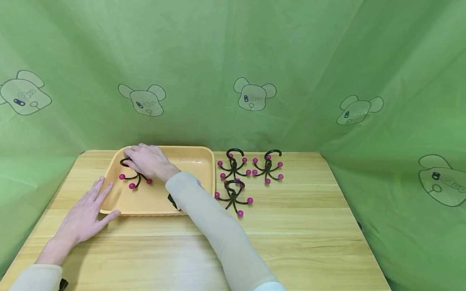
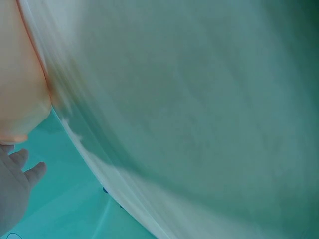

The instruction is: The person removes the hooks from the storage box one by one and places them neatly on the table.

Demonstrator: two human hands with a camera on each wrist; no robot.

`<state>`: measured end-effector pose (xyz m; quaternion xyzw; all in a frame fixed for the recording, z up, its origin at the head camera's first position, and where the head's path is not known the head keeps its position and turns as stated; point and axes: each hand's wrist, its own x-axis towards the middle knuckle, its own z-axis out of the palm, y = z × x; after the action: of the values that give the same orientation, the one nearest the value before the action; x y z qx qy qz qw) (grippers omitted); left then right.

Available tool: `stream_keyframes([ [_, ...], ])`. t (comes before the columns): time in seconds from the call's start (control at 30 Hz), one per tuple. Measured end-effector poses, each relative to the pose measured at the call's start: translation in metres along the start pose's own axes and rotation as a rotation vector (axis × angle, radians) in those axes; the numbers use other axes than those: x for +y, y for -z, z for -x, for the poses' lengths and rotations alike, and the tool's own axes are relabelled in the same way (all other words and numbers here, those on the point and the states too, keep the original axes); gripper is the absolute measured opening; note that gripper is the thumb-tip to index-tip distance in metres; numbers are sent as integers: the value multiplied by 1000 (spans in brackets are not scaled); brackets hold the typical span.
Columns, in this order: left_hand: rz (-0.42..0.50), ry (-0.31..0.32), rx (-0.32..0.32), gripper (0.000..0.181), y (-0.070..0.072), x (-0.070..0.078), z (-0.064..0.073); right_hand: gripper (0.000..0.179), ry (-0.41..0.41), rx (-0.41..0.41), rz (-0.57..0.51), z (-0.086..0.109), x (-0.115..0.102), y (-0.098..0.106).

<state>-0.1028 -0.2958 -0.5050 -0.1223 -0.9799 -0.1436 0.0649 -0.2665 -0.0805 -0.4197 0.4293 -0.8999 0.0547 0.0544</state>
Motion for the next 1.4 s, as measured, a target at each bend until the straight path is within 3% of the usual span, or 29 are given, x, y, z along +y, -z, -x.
stream_keyframes([
  [0.4, 1, 4, 2, 96, -3, -2, 0, 34, 33, 14, -49, 12, 7, 2],
  [0.7, -2, 1, 1, 96, -3, -2, 0, 32, 83, 105, 16, 23, 11, 12],
  [1.17, 1, -4, -3, 95, -1, -1, 2, 30, 86, 228, 44, 43, 18, 33],
  [1.4, -5, -6, 1, 95, 0, 0, 0, 29, 33, 251, 76, 58, 21, 46],
])
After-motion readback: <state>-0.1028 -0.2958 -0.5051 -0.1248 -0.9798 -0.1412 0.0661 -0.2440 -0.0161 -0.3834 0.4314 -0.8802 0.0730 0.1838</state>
